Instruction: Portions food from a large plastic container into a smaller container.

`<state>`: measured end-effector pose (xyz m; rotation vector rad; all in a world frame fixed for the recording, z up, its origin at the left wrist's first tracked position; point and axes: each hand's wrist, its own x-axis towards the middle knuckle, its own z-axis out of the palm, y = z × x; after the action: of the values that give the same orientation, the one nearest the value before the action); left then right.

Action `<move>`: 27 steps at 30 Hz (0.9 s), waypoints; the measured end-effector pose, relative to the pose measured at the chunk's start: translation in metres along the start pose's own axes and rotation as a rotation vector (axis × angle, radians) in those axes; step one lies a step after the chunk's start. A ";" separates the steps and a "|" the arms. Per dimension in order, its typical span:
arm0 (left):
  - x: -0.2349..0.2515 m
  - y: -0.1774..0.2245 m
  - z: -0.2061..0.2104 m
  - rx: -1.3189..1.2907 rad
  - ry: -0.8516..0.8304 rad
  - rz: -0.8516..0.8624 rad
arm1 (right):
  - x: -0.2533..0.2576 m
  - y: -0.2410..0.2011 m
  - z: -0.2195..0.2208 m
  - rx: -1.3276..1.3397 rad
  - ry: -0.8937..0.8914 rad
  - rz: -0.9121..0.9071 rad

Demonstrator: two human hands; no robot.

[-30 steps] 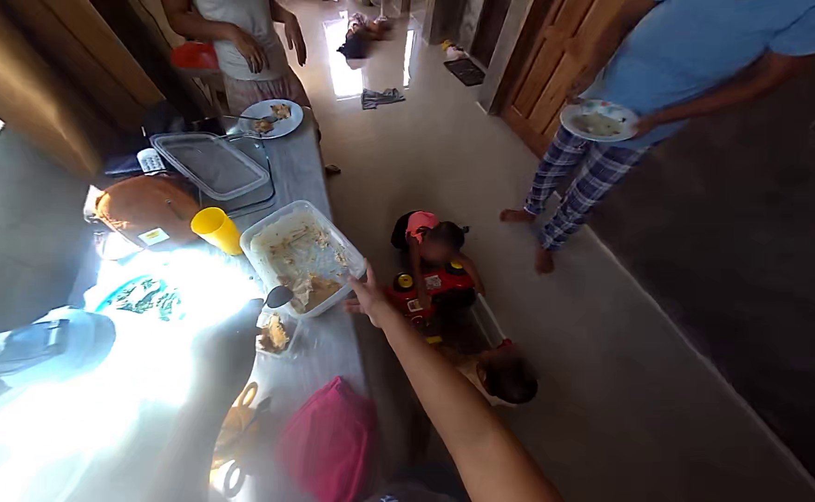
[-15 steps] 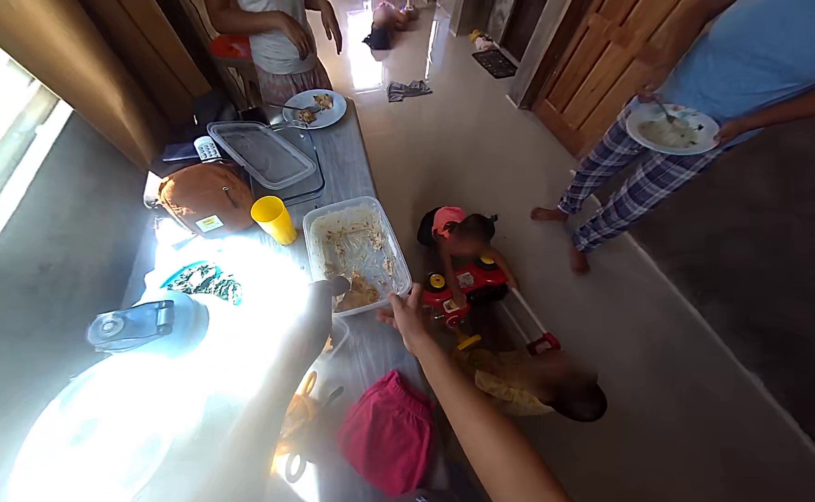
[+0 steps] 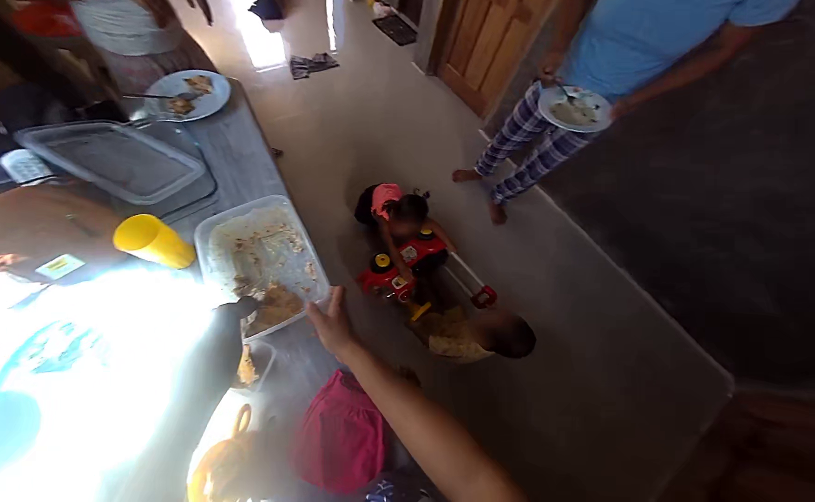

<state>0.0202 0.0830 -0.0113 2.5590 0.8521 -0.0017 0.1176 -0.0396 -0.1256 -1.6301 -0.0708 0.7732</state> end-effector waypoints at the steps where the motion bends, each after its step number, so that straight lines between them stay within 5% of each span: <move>1: -0.001 0.000 -0.001 -0.007 0.007 0.010 | 0.000 0.000 0.000 -0.002 0.000 -0.009; 11: 0.002 -0.012 -0.003 -0.001 -0.002 0.041 | -0.004 0.001 0.001 0.031 0.011 0.014; 15: 0.005 -0.029 0.002 -0.031 0.158 0.117 | -0.003 0.002 0.003 0.054 0.000 0.029; 21: 0.013 -0.010 -0.015 0.007 -0.052 -0.044 | -0.002 0.000 0.004 0.073 0.008 0.054; 27: 0.016 0.003 -0.005 0.077 -0.031 0.074 | -0.003 -0.001 0.002 0.063 0.001 0.062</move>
<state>0.0340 0.0924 -0.0075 2.6536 0.7595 -0.0522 0.1145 -0.0387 -0.1230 -1.5789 0.0053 0.8144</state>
